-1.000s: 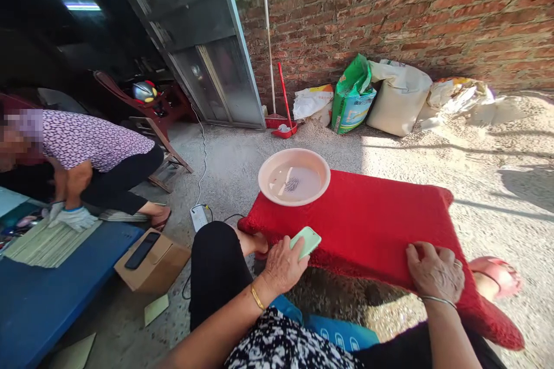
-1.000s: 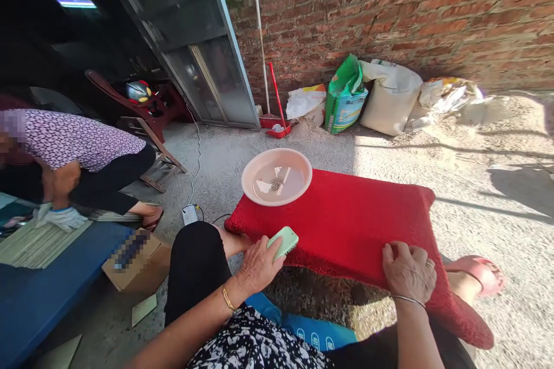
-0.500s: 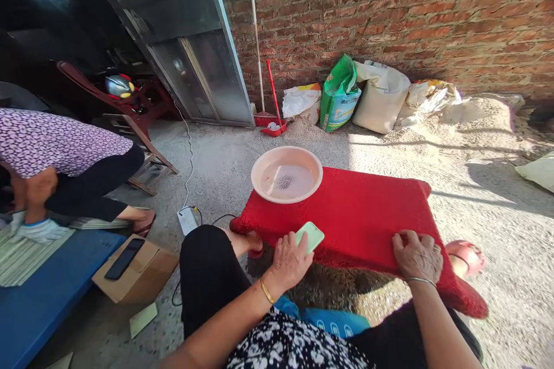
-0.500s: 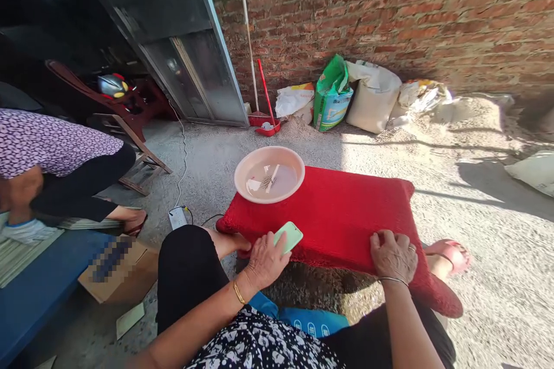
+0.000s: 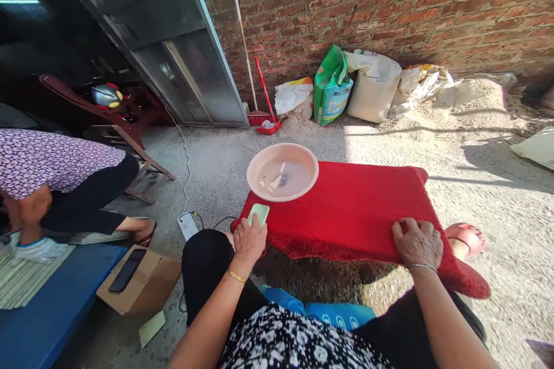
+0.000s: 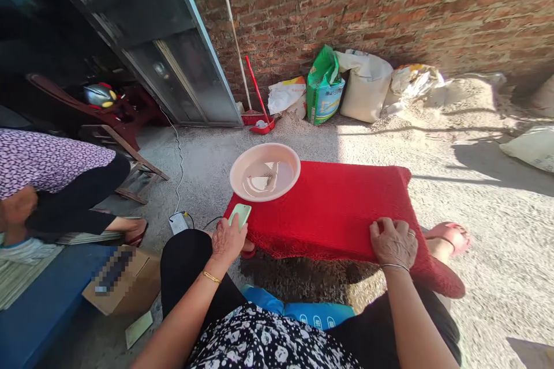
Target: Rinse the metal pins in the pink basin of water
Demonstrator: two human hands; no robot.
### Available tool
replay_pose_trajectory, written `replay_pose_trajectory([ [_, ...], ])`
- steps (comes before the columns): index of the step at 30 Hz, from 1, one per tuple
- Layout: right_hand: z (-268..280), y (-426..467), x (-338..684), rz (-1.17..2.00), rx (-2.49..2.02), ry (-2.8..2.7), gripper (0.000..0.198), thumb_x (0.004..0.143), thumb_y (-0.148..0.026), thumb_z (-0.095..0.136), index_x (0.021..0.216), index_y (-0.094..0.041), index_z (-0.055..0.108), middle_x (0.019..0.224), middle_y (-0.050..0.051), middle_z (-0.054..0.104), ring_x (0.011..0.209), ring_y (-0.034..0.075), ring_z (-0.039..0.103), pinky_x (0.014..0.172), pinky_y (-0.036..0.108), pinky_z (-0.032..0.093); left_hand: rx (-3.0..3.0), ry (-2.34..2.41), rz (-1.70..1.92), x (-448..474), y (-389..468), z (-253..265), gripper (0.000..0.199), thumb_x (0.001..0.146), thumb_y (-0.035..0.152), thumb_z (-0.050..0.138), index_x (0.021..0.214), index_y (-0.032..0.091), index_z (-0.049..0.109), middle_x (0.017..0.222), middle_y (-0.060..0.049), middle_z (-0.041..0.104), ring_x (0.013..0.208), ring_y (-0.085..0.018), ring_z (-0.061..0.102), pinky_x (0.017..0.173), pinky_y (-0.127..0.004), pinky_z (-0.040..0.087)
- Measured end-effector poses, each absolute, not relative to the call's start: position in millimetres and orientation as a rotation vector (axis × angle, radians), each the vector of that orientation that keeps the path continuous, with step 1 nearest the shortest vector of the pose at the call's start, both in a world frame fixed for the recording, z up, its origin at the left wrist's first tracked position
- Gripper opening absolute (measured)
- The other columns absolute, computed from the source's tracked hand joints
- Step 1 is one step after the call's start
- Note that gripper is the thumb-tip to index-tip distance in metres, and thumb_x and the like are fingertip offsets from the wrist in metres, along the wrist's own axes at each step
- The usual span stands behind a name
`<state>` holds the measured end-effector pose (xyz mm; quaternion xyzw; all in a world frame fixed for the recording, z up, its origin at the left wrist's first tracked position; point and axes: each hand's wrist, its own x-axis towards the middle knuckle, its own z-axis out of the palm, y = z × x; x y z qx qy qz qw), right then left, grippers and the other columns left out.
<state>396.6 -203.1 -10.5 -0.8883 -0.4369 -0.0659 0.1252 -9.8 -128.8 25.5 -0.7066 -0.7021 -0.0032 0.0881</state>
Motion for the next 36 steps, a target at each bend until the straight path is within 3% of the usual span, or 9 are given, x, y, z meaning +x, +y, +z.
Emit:
replay_pose_trajectory([
  [9,-9,-203,396,-0.22,-2.57,-1.287,0.035,0.088,-0.044,0.044,0.098,-0.02,0.069,0.097,0.012,0.054,0.085,0.027,0.05,0.073,0.038,0.04,-2.885,-1.397,-0.223,97,-204,20,0.053,0.085,0.05,0.05,0.132,0.024,0.046,0.099,-0.01,0.053,0.087,-0.025,0.052,0.075,-0.04,0.048],
  [21,-14,-203,396,-0.228,-2.556,-1.277,0.036,0.089,-0.044,0.043,0.099,-0.02,0.068,0.101,0.012,0.052,0.088,0.025,0.048,0.073,0.036,0.038,-2.078,-2.137,0.053,-20,-120,39,0.05,0.092,0.047,0.037,0.131,0.018,0.048,0.096,-0.013,0.052,0.089,-0.027,0.058,0.071,-0.037,0.046],
  [28,-14,-203,397,-0.256,-2.566,-1.289,0.035,0.089,-0.042,0.043,0.099,-0.02,0.068,0.098,0.011,0.052,0.085,0.024,0.048,0.071,0.035,0.037,-2.484,-1.772,-0.085,81,-170,22,0.05,0.089,0.044,0.045,0.131,0.018,0.047,0.101,-0.014,0.051,0.089,-0.026,0.055,0.074,-0.038,0.047],
  [31,-14,-203,397,-0.278,-2.564,-1.297,0.034,0.088,-0.042,0.044,0.097,-0.02,0.068,0.097,0.011,0.053,0.084,0.025,0.047,0.071,0.035,0.037,-2.794,-1.492,-0.18,113,-202,26,0.051,0.085,0.05,0.051,0.13,0.025,0.048,0.098,-0.008,0.052,0.087,-0.023,0.053,0.075,-0.035,0.048],
  [36,-13,-203,396,-0.274,-2.563,-1.303,0.033,0.089,-0.042,0.044,0.096,-0.02,0.068,0.098,0.011,0.053,0.083,0.024,0.047,0.07,0.034,0.036,-2.71,-1.595,-0.199,83,-192,40,0.048,0.089,0.047,0.045,0.131,0.024,0.047,0.098,-0.008,0.052,0.087,-0.022,0.054,0.076,-0.033,0.048],
])
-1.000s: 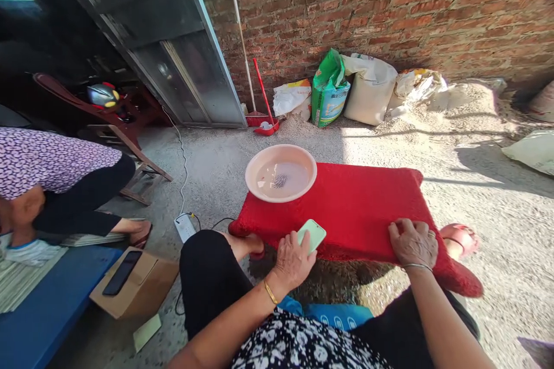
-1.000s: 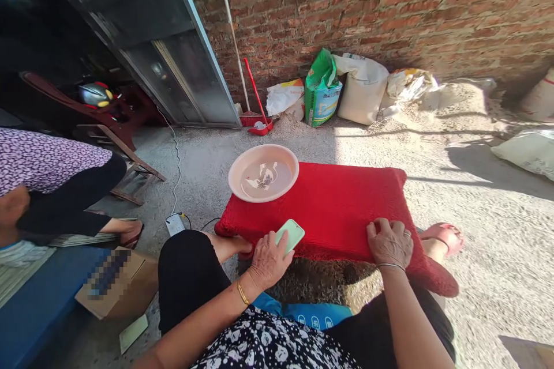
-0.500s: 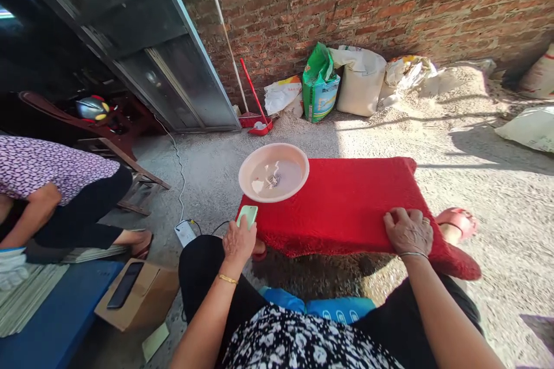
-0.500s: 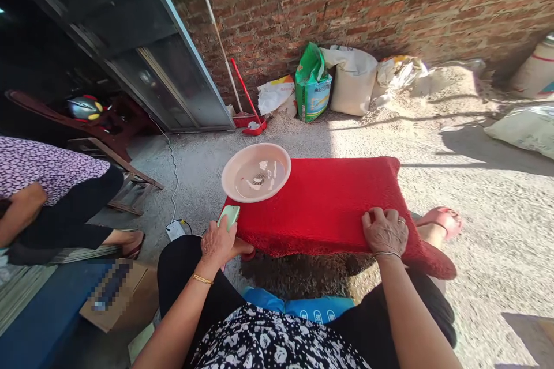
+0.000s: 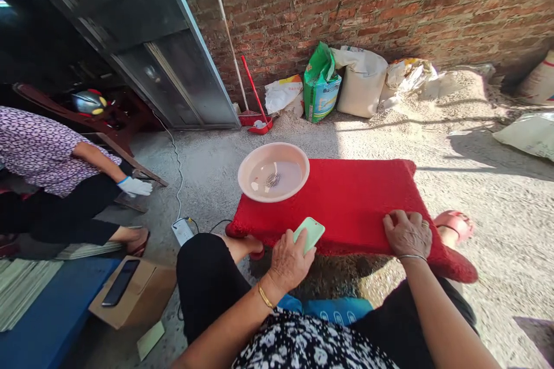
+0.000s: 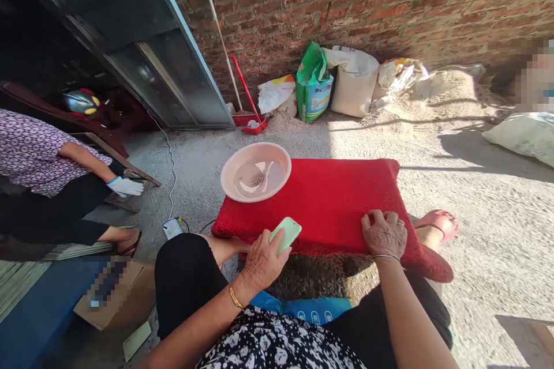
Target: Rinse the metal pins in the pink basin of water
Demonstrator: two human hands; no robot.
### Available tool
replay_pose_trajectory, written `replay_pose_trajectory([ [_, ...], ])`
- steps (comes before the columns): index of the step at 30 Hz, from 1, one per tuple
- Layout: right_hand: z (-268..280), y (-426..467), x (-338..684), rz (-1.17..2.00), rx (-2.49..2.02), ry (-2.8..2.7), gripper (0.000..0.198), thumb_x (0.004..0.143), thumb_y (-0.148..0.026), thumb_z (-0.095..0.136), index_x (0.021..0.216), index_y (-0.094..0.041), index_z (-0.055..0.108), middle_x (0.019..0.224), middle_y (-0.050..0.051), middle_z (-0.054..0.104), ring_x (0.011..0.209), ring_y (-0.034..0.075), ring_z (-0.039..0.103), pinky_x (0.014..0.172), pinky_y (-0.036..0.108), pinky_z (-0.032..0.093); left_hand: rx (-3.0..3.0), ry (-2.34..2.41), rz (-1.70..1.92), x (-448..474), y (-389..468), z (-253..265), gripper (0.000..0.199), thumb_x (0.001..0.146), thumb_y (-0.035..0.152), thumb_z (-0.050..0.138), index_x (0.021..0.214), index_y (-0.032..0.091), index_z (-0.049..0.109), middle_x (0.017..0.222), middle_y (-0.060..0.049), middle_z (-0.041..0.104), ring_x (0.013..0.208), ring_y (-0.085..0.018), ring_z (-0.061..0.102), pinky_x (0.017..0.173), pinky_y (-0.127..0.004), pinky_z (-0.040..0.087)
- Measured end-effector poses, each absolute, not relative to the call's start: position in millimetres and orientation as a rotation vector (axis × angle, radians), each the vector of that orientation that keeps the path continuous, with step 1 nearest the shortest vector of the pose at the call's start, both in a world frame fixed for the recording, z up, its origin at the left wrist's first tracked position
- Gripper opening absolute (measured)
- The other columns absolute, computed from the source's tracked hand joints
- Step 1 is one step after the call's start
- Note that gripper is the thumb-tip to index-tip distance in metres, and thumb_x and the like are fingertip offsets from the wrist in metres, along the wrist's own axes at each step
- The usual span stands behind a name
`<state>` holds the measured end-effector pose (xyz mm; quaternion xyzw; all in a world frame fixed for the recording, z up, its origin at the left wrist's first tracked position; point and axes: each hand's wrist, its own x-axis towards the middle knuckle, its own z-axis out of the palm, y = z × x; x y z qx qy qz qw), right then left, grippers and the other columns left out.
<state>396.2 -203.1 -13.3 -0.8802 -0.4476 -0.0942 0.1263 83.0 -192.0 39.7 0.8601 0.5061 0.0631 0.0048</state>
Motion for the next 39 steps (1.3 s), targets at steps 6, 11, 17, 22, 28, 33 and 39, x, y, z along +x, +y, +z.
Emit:
replay_pose_trajectory([
  [6,-16,-203,396,-0.299,-2.552,-1.298,0.033,0.089,-0.042,0.044,0.096,-0.02,0.068,0.099,0.011,0.052,0.086,0.025,0.047,0.07,0.034,0.034,2.397,2.28,-0.035,2,-133,41,0.049,0.091,0.047,0.041,0.13,0.019,0.05,0.096,-0.012,0.053,0.088,-0.025,0.058,0.072,-0.035,0.047],
  [11,-16,-203,396,-0.3,-2.552,-1.295,0.032,0.089,-0.041,0.045,0.097,-0.02,0.067,0.099,0.011,0.053,0.086,0.025,0.047,0.07,0.033,0.034,2.348,2.349,-0.07,18,-125,30,0.05,0.091,0.047,0.041,0.131,0.017,0.048,0.1,-0.013,0.052,0.088,-0.026,0.058,0.07,-0.035,0.047],
  [17,-13,-203,396,-0.31,-2.564,-1.3,0.032,0.089,-0.042,0.044,0.096,-0.02,0.067,0.097,0.011,0.053,0.084,0.024,0.047,0.069,0.033,0.034,2.715,1.758,0.114,109,-171,20,0.052,0.087,0.047,0.047,0.131,0.02,0.046,0.101,-0.011,0.051,0.088,-0.024,0.055,0.073,-0.035,0.048],
  [22,-11,-204,395,-0.296,-2.57,-1.302,0.032,0.089,-0.042,0.044,0.097,-0.02,0.067,0.095,0.011,0.053,0.083,0.025,0.047,0.068,0.033,0.035,2.814,1.348,0.218,125,-200,29,0.053,0.086,0.052,0.048,0.132,0.024,0.046,0.099,-0.009,0.052,0.088,-0.024,0.054,0.075,-0.036,0.049],
  [28,-13,-203,395,-0.318,-2.55,-1.297,0.034,0.09,-0.041,0.043,0.096,-0.02,0.068,0.098,0.012,0.053,0.086,0.025,0.048,0.068,0.034,0.035,2.593,1.974,0.123,33,-155,37,0.048,0.092,0.046,0.04,0.131,0.021,0.049,0.095,-0.01,0.052,0.087,-0.024,0.056,0.073,-0.034,0.048],
  [33,-13,-203,394,-0.316,-2.561,-1.296,0.033,0.09,-0.041,0.042,0.096,-0.021,0.068,0.098,0.012,0.053,0.086,0.026,0.048,0.068,0.034,0.034,2.263,2.371,-0.039,-9,-123,35,0.052,0.091,0.049,0.039,0.133,0.02,0.047,0.099,-0.013,0.052,0.089,-0.027,0.059,0.071,-0.037,0.047],
  [39,-11,-202,393,-0.311,-2.571,-1.3,0.033,0.09,-0.041,0.042,0.096,-0.02,0.068,0.097,0.012,0.054,0.085,0.026,0.048,0.068,0.034,0.034,2.39,2.259,-0.025,39,-125,27,0.048,0.09,0.048,0.042,0.129,0.019,0.049,0.097,-0.012,0.051,0.085,-0.025,0.059,0.068,-0.034,0.046],
])
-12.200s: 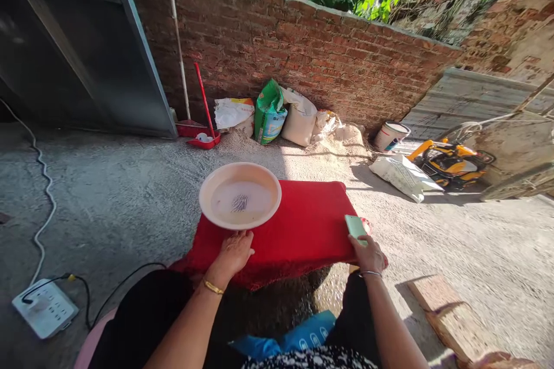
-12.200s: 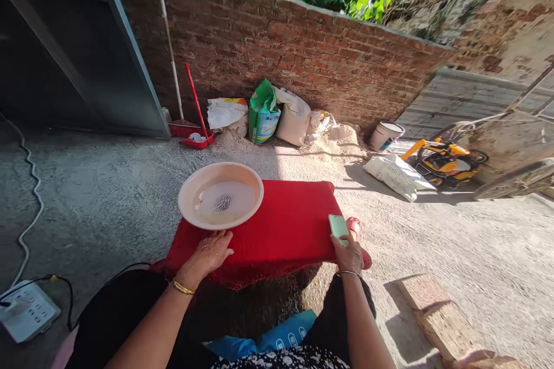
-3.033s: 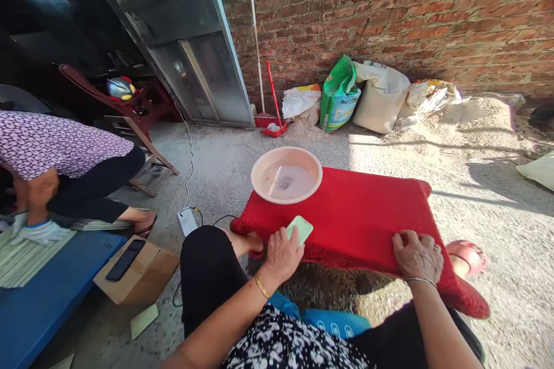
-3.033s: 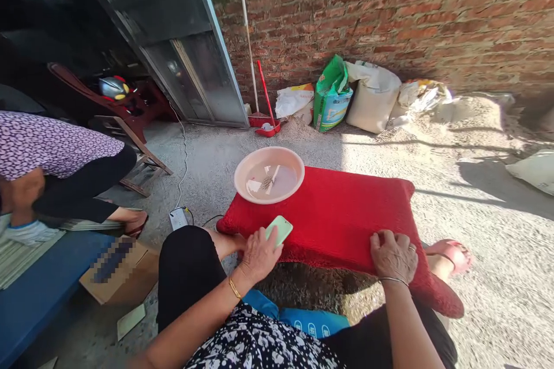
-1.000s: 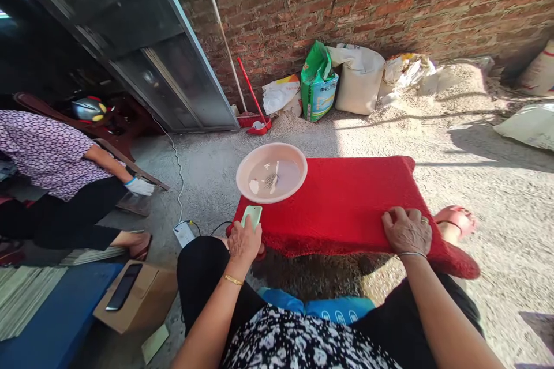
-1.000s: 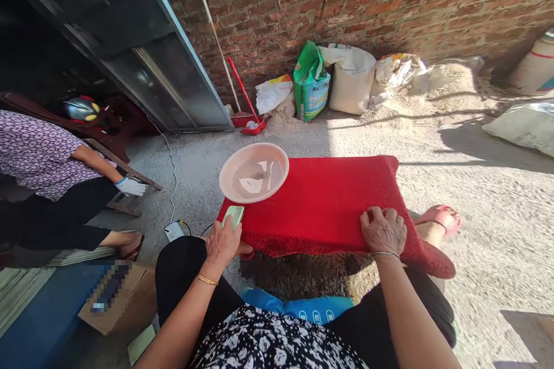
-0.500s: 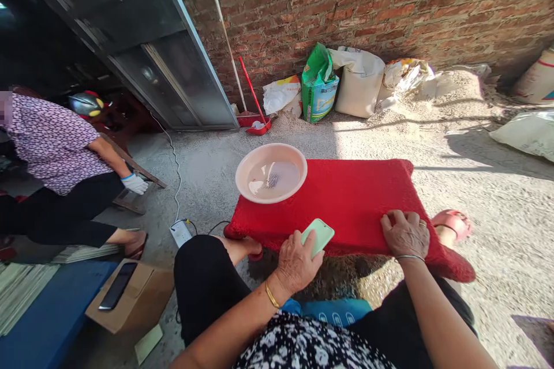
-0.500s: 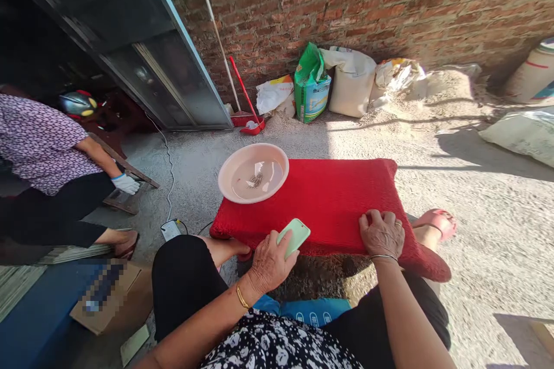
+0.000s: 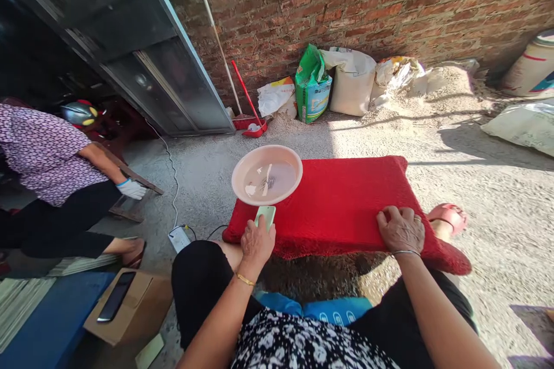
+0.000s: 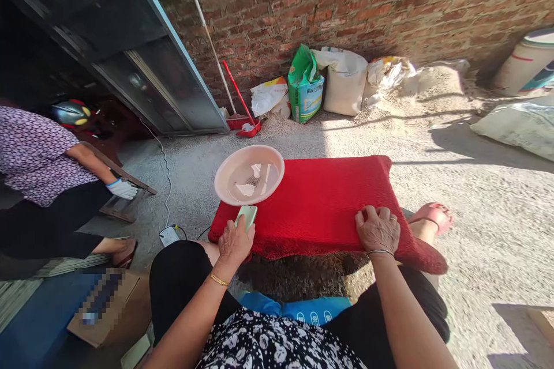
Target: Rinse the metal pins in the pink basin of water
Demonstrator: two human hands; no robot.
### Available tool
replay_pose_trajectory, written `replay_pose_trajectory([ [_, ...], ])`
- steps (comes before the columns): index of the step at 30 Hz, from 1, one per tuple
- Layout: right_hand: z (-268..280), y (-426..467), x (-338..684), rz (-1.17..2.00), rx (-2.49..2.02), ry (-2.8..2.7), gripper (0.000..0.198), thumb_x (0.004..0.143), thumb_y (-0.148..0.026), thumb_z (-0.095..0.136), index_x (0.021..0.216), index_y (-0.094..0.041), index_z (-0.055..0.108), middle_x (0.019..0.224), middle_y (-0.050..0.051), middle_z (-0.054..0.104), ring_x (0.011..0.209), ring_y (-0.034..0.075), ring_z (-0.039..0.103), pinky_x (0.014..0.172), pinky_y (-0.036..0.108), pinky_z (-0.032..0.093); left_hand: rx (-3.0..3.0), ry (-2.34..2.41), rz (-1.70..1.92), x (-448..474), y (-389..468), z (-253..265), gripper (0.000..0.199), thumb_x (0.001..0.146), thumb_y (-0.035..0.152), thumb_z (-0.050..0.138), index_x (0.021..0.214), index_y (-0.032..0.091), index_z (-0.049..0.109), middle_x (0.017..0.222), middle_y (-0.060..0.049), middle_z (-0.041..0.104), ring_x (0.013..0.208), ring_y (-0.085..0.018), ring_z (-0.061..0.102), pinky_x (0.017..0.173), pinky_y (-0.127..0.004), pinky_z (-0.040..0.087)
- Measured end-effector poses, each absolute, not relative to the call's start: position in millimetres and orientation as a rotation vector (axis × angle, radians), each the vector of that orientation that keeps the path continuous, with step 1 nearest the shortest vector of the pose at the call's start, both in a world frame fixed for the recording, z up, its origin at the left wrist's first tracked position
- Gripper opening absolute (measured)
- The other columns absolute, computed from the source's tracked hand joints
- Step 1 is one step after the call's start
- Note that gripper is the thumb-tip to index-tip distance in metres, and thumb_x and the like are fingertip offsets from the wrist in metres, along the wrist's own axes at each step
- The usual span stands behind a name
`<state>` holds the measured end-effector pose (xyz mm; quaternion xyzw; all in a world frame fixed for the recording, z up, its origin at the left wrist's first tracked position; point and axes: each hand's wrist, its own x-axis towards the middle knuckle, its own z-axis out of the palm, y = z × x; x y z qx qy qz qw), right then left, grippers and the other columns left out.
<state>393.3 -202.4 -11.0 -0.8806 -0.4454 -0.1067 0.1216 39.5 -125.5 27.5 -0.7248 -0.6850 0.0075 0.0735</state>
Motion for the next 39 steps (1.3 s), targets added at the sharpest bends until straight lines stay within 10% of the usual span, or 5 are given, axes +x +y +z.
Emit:
replay_pose_trajectory([
  [11,-14,-202,395,-0.303,-2.568,-1.317,0.032,0.09,-0.041,0.043,0.097,-0.021,0.067,0.095,0.011,0.054,0.084,0.025,0.048,0.068,0.033,0.034,-2.938,-1.252,-0.223,144,-190,26,0.053,0.085,0.053,0.049,0.13,0.025,0.045,0.099,-0.008,0.051,0.088,-0.022,0.053,0.076,-0.035,0.048],
  [23,-12,-203,393,-0.294,-2.56,-1.303,0.03,0.09,-0.04,0.045,0.097,-0.02,0.067,0.098,0.01,0.053,0.084,0.023,0.047,0.069,0.033,0.033,-2.509,-1.711,-0.119,99,-115,25,0.046,0.089,0.044,0.046,0.128,0.019,0.049,0.099,-0.011,0.052,0.084,-0.022,0.056,0.069,-0.032,0.046],
  [31,-15,-203,395,-0.3,-2.553,-1.307,0.032,0.089,-0.041,0.043,0.097,-0.021,0.068,0.096,0.011,0.053,0.084,0.025,0.047,0.068,0.035,0.034,-3.082,-0.943,-0.159,134,-203,26,0.056,0.083,0.055,0.049,0.13,0.025,0.046,0.099,-0.009,0.052,0.089,-0.023,0.051,0.079,-0.039,0.047],
  [39,-10,-203,394,-0.274,-2.556,-1.28,0.033,0.089,-0.041,0.044,0.096,-0.019,0.068,0.097,0.011,0.052,0.085,0.024,0.046,0.069,0.034,0.034,-2.722,-1.666,-0.626,14,-182,16,0.055,0.092,0.039,0.042,0.142,0.02,0.028,0.105,-0.011,0.051,0.098,-0.024,0.052,0.087,-0.04,0.047],
])
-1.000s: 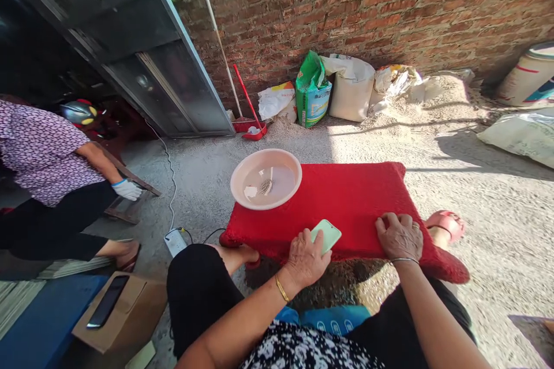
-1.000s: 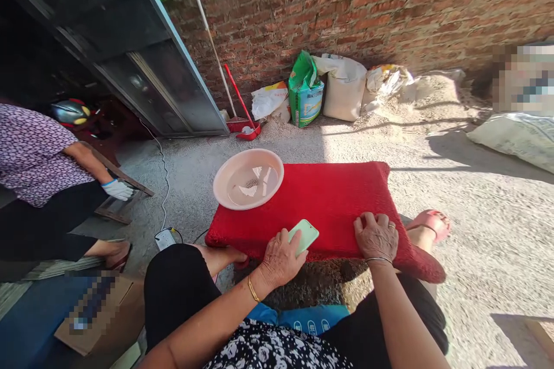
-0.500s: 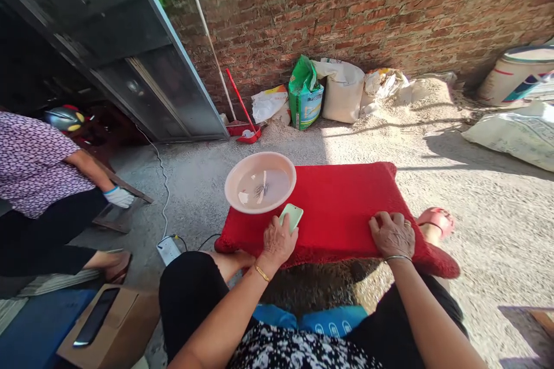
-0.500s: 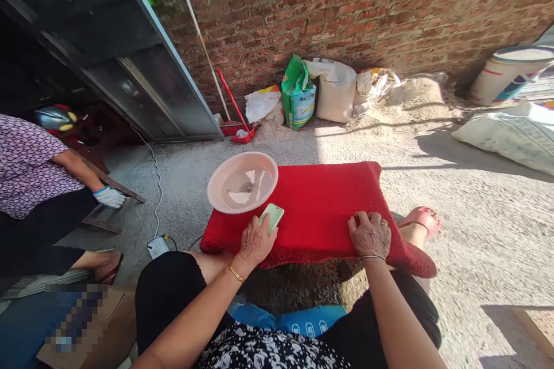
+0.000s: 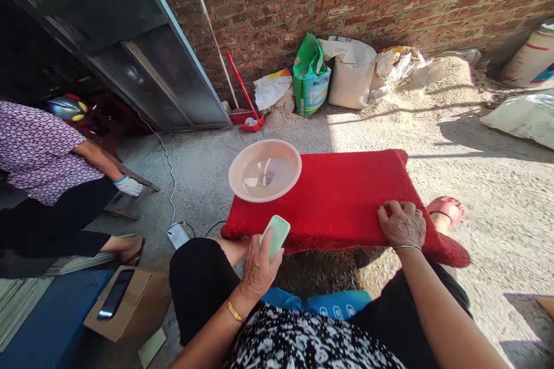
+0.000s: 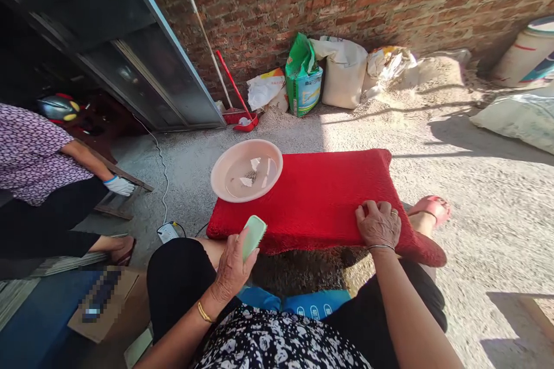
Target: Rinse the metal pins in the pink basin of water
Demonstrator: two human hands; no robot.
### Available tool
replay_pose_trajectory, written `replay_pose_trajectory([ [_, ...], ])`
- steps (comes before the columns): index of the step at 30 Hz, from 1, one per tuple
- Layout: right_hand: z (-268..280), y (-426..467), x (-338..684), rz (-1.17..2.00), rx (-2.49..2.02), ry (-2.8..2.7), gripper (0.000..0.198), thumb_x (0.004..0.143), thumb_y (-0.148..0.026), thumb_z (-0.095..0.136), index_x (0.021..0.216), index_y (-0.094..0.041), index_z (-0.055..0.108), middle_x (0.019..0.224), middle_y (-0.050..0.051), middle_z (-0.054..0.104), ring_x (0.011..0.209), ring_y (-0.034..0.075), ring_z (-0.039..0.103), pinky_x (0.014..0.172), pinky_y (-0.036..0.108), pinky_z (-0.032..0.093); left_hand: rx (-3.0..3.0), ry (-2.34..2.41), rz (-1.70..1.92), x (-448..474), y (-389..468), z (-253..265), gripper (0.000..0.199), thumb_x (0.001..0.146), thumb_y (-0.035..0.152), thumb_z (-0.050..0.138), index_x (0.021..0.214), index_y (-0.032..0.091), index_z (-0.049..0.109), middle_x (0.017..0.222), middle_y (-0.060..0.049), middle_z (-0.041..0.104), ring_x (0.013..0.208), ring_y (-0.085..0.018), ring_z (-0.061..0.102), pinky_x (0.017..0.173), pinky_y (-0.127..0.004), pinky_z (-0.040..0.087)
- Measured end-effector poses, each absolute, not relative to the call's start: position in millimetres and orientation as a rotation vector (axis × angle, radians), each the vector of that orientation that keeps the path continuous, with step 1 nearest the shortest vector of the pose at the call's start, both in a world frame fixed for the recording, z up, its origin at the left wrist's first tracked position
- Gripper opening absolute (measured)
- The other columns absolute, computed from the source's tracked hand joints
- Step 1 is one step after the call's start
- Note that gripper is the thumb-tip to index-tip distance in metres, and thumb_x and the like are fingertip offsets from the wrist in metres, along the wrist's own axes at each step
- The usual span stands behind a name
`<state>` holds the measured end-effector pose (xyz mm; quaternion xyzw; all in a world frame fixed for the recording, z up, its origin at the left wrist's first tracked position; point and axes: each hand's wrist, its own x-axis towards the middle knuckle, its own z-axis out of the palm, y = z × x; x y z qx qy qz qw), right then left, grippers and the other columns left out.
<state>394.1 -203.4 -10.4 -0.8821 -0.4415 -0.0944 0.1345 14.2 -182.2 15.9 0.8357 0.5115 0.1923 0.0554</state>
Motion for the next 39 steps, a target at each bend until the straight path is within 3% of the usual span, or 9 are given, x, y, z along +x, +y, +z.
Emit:
replay_pose_trajectory([
  [5,-11,-203,394,-0.29,-2.564,-1.289,0.034,0.09,-0.042,0.042,0.096,-0.019,0.067,0.097,0.011,0.052,0.084,0.024,0.045,0.07,0.034,0.034,2.013,2.038,0.744,-41,-169,4,0.064,0.088,0.04,0.049,0.142,0.015,0.027,0.113,-0.015,0.051,0.105,-0.027,0.055,0.088,-0.041,0.049],
  [10,-10,-203,394,-0.281,-2.583,-1.283,0.034,0.089,-0.042,0.043,0.096,-0.019,0.067,0.098,0.011,0.052,0.086,0.024,0.046,0.07,0.034,0.033,1.749,2.091,0.6,-31,-166,-7,0.074,0.085,0.037,0.053,0.146,0.017,0.017,0.124,-0.017,0.047,0.115,-0.029,0.053,0.093,-0.042,0.047],
  [14,-10,-204,394,-0.277,-2.574,-1.276,0.034,0.089,-0.042,0.043,0.096,-0.019,0.067,0.098,0.011,0.052,0.086,0.024,0.046,0.07,0.033,0.033,1.932,1.867,0.48,21,-184,-13,0.076,0.083,0.031,0.055,0.147,0.023,0.014,0.121,-0.012,0.048,0.115,-0.024,0.051,0.097,-0.037,0.044],
  [19,-11,-204,395,-0.302,-2.568,-1.281,0.034,0.09,-0.042,0.042,0.095,-0.02,0.067,0.097,0.011,0.052,0.085,0.024,0.045,0.07,0.033,0.033,2.47,1.104,0.09,87,-224,-6,0.072,0.074,0.038,0.064,0.14,0.033,0.034,0.108,-0.005,0.052,0.093,-0.021,0.056,0.084,-0.034,0.049],
  [22,-12,-203,395,-0.287,-2.572,-1.286,0.033,0.089,-0.042,0.042,0.095,-0.02,0.067,0.097,0.011,0.052,0.085,0.024,0.045,0.069,0.033,0.033,2.622,0.906,0.1,96,-226,4,0.064,0.073,0.041,0.065,0.132,0.033,0.043,0.105,-0.005,0.053,0.091,-0.02,0.054,0.082,-0.033,0.05],
  [28,-14,-203,395,-0.273,-2.543,-1.262,0.034,0.09,-0.042,0.042,0.095,-0.019,0.067,0.097,0.011,0.052,0.087,0.025,0.046,0.071,0.034,0.033,2.667,1.46,0.333,81,-161,30,0.046,0.084,0.036,0.053,0.128,0.024,0.047,0.106,-0.009,0.051,0.098,-0.022,0.05,0.087,-0.034,0.047],
  [36,-11,-202,394,-0.249,-2.547,-1.256,0.032,0.089,-0.041,0.044,0.095,-0.02,0.067,0.098,0.011,0.052,0.085,0.024,0.045,0.071,0.034,0.033,2.682,1.845,0.09,101,-117,30,0.042,0.088,0.041,0.048,0.125,0.02,0.051,0.097,-0.01,0.05,0.083,-0.022,0.055,0.071,-0.033,0.048],
  [39,-13,-203,395,-0.274,-2.545,-1.262,0.032,0.089,-0.042,0.044,0.094,-0.02,0.067,0.096,0.011,0.052,0.084,0.024,0.045,0.07,0.033,0.032,2.735,1.743,0.092,121,-131,28,0.043,0.088,0.042,0.047,0.124,0.02,0.05,0.098,-0.011,0.05,0.084,-0.023,0.055,0.07,-0.033,0.048],
])
